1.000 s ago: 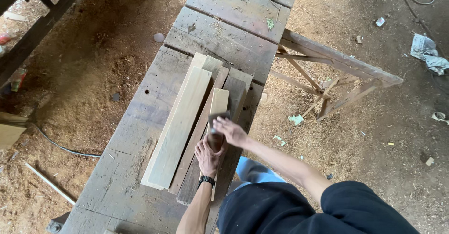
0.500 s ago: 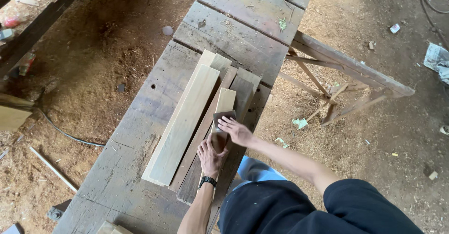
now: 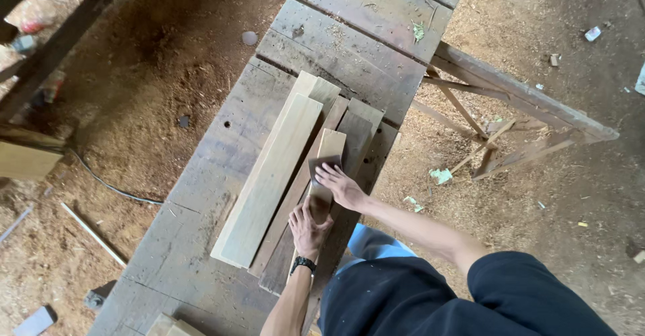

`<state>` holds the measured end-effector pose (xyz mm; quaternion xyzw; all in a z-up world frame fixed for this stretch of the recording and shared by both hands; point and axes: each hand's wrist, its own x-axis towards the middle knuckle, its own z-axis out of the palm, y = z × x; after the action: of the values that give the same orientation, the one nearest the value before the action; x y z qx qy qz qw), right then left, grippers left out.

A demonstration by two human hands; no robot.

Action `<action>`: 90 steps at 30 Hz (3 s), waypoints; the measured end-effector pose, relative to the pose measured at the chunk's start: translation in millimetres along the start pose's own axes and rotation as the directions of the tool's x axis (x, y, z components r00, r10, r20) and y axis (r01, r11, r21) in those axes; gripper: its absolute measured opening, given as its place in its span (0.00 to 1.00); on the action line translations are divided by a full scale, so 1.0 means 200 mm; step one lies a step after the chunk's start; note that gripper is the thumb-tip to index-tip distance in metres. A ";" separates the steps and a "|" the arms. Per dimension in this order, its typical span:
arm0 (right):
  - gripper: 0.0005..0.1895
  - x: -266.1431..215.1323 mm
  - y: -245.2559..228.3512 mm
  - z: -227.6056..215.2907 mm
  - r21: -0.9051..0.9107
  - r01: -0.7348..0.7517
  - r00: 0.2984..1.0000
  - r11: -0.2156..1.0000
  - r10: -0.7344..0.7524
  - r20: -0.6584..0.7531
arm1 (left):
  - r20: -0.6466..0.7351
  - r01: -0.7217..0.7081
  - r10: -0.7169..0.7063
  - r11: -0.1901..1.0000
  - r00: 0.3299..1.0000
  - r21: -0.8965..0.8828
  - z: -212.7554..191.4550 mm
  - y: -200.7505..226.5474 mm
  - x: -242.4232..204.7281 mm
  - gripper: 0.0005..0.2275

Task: The person sands several wooden planks by hand using a piece of sandpaper on a wooden workbench.

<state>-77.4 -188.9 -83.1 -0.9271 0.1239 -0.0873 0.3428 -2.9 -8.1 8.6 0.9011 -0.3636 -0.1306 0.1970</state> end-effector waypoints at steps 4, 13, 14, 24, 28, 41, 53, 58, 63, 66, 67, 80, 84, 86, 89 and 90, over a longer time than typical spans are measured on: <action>0.25 0.11 0.30 -0.13 0.136 0.205 0.953 0.969 -0.230 0.199 | 0.008 0.009 -0.009 1.000 1.000 -0.006 0.00 0.00 -0.01 0.39; 0.22 0.17 0.04 0.07 0.131 -0.289 0.898 0.948 0.316 -0.307 | 0.006 -0.011 0.011 0.999 1.000 -0.030 0.03 -0.04 -0.01 0.40; 0.23 0.10 -0.06 0.10 0.130 -0.275 0.900 0.952 0.303 -0.314 | 0.010 -0.009 0.009 0.999 1.000 -0.045 0.03 -0.05 -0.02 0.40; 0.31 0.04 0.12 -0.02 0.002 -0.064 0.996 0.998 0.064 -0.067 | 0.072 0.033 -0.026 0.995 0.997 -0.090 -0.04 -0.03 -0.03 0.39; 0.22 0.13 -0.01 0.03 0.157 -0.415 0.886 0.896 0.437 -0.153 | 0.049 0.020 -0.016 0.995 0.999 -0.095 0.00 -0.05 -0.04 0.40; 0.26 0.05 -0.06 0.03 0.072 -0.344 0.923 0.936 0.352 -0.154 | 0.038 -0.019 0.023 0.993 0.999 -0.114 -0.05 -0.05 -0.05 0.39; 0.33 -0.15 -0.15 0.02 -0.098 0.063 0.997 0.993 -0.058 0.060 | 0.097 0.026 -0.013 0.990 0.995 -0.138 -0.04 -0.07 -0.04 0.46; 0.31 -0.05 -0.15 0.05 0.015 -0.282 0.954 0.959 0.282 -0.101 | 0.075 -0.017 0.024 0.996 0.997 -0.086 -0.01 -0.08 -0.04 0.44; 0.35 -0.16 -0.39 0.21 -0.070 -0.269 0.951 0.960 0.254 -0.178 | 0.073 -0.044 0.052 0.994 0.996 -0.101 0.04 -0.14 -0.04 0.45; 0.32 -0.19 -0.28 0.11 -0.070 -0.098 0.994 0.993 0.093 -0.065 | 0.085 -0.033 0.041 0.995 0.996 -0.097 0.04 -0.13 -0.04 0.45; 0.32 -0.15 -0.21 0.05 -0.083 -0.011 0.999 0.997 0.007 -0.044 | 0.083 -0.034 0.041 0.996 0.996 -0.086 0.03 -0.12 -0.03 0.45; 0.34 -0.17 -0.25 0.10 -0.078 -0.065 0.998 0.995 0.064 -0.018 | 0.051 -0.056 0.060 0.994 0.997 -0.089 0.06 -0.14 -0.05 0.46; 0.36 -0.04 -0.02 0.01 -0.020 -0.150 0.984 0.988 0.147 -0.104 | 0.056 -0.023 0.029 0.993 0.998 -0.114 0.01 -0.09 -0.05 0.43; 0.33 0.05 0.02 0.03 0.051 -0.320 0.933 0.946 0.324 -0.157 | 0.037 -0.015 0.020 0.991 0.999 -0.132 0.00 -0.09 -0.03 0.42; 0.27 -0.04 -0.13 0.16 0.172 -0.353 0.903 0.920 0.383 -0.195 | 0.057 -0.009 0.017 0.992 0.998 -0.122 0.02 -0.10 -0.06 0.44; 0.28 -0.07 -0.17 0.17 0.089 -0.282 0.945 0.955 0.293 -0.147 | 0.055 -0.015 0.021 0.993 0.998 -0.114 0.03 -0.10 -0.04 0.45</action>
<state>-77.5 -139.3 -87.4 -0.8772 0.2816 -0.1138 0.3717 1.9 8.9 -5.0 0.8811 -0.3689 -0.1745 0.2390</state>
